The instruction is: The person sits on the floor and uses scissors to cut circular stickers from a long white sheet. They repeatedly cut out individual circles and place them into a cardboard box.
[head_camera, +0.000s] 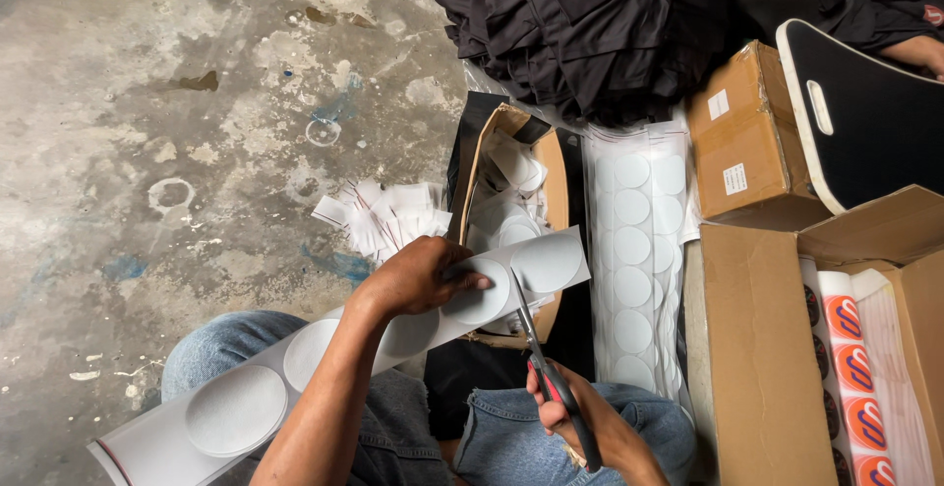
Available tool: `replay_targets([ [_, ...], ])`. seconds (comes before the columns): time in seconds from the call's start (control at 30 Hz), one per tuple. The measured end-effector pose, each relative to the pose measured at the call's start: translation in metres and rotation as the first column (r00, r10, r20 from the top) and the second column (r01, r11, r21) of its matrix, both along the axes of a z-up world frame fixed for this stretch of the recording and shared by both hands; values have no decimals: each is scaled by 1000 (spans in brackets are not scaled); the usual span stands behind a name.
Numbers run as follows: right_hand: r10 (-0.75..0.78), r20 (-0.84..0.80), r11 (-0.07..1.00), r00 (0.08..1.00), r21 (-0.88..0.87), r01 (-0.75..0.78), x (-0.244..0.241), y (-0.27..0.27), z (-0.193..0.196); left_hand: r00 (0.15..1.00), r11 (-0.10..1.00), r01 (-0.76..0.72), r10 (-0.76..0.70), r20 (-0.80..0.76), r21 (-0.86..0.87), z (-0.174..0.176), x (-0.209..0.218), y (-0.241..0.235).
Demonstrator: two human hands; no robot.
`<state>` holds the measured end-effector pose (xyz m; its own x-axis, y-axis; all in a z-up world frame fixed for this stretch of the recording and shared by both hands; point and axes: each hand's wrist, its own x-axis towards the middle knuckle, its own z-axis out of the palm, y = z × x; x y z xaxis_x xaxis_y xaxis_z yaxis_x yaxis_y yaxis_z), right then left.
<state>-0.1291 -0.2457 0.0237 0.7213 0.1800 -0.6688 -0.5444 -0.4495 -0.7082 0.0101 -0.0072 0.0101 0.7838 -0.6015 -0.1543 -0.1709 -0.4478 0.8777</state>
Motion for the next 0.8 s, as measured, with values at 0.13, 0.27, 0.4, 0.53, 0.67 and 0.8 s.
replay_targets([
  [0.13, 53, 35, 999, 998, -11, -53, 0, -3, -4, 999, 1000, 12, -13, 36, 29, -5, 0, -2],
  [0.27, 125, 52, 991, 991, -59, -122, 0, -1, 2, 1000, 999, 7, -8, 30, 44, -4, 0, -2],
  [0.4, -60, -70, 998, 996, 23, 62, 0, 6, 2, 1000, 998, 8, -8, -5, 58, -9, 1, -4],
  [0.53, -54, -63, 996, 997, -69, 50, -1, 14, 12, 1000, 997, 6, -4, -29, 79, -11, 2, -3],
  [0.67, -62, -79, 974, 995, -224, 42, -5, 10, 6, 999, 999, 18, -16, -45, 51, -15, 2, -1],
  [0.8, -46, -20, 995, 999, -87, 44, -1, 6, 0, 996, 997, 49, -44, -81, 59, -13, 4, 1],
])
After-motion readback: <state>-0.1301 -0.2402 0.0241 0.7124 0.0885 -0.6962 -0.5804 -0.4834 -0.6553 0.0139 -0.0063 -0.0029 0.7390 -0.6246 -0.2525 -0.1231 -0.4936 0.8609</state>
